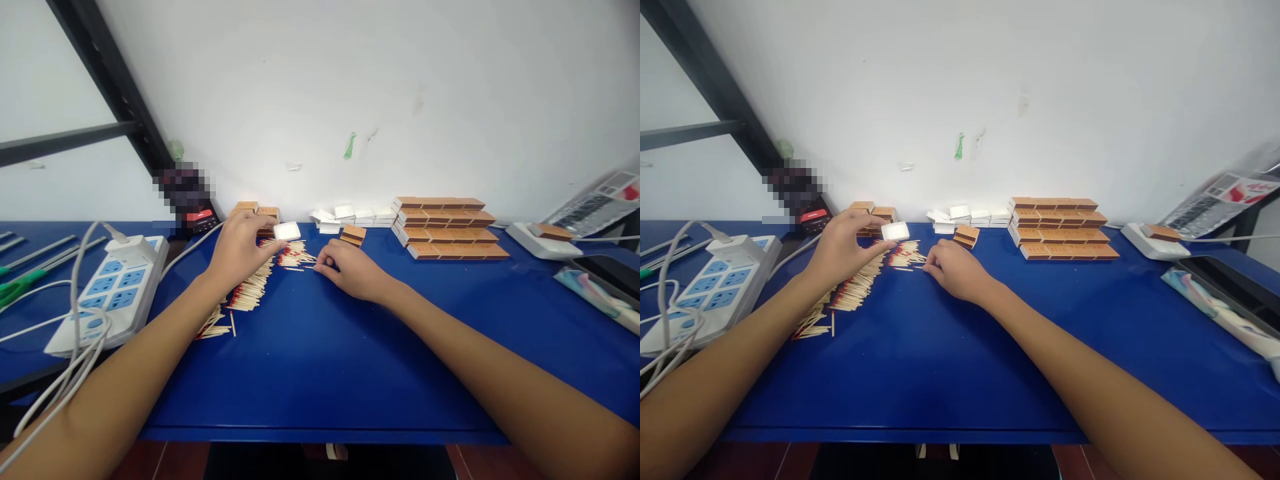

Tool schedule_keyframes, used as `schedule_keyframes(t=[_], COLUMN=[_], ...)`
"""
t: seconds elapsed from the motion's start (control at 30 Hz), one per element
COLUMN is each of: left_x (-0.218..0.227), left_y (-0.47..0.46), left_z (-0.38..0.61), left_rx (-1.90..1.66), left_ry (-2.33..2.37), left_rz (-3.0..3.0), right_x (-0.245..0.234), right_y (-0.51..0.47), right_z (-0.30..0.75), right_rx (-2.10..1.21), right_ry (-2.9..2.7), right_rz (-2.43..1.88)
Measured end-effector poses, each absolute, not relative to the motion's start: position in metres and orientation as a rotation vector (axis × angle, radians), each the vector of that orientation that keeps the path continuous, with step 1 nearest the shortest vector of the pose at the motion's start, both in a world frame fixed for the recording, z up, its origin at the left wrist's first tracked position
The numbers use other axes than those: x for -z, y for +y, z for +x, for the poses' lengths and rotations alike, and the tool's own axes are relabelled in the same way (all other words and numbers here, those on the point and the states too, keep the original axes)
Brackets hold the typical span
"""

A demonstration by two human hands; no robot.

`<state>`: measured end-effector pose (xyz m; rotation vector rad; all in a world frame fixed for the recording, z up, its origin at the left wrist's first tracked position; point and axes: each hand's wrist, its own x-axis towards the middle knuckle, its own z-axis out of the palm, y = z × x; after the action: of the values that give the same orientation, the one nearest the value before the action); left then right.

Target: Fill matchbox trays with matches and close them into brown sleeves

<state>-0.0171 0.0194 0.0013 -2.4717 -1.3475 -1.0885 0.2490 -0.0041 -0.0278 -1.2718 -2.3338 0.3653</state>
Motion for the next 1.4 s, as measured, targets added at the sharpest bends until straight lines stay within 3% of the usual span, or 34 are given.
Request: schedule_keyframes(t=[0.8,1.07,1.4], left_x=[-0.005,-0.005,-0.003], left_y=[0.015,0.015,0.006], left_z=[-0.014,-0.013,-0.003], left_rx=[1.058,0.865,0.932], left_ry=[-1.316,-1.328,-1.174], left_rz=[-2.508,-2.647,-2.774], right_x=[0.031,0.024,0.028], right_y=[-0.017,-0.011,-0.007], right_z=[0.211,0.234,0.235], right_rx=[-0.304,-0.105,0.001], right_ry=[-2.369,-2.262,-2.243], right_rz=[-1.304,-1.198,-1.109])
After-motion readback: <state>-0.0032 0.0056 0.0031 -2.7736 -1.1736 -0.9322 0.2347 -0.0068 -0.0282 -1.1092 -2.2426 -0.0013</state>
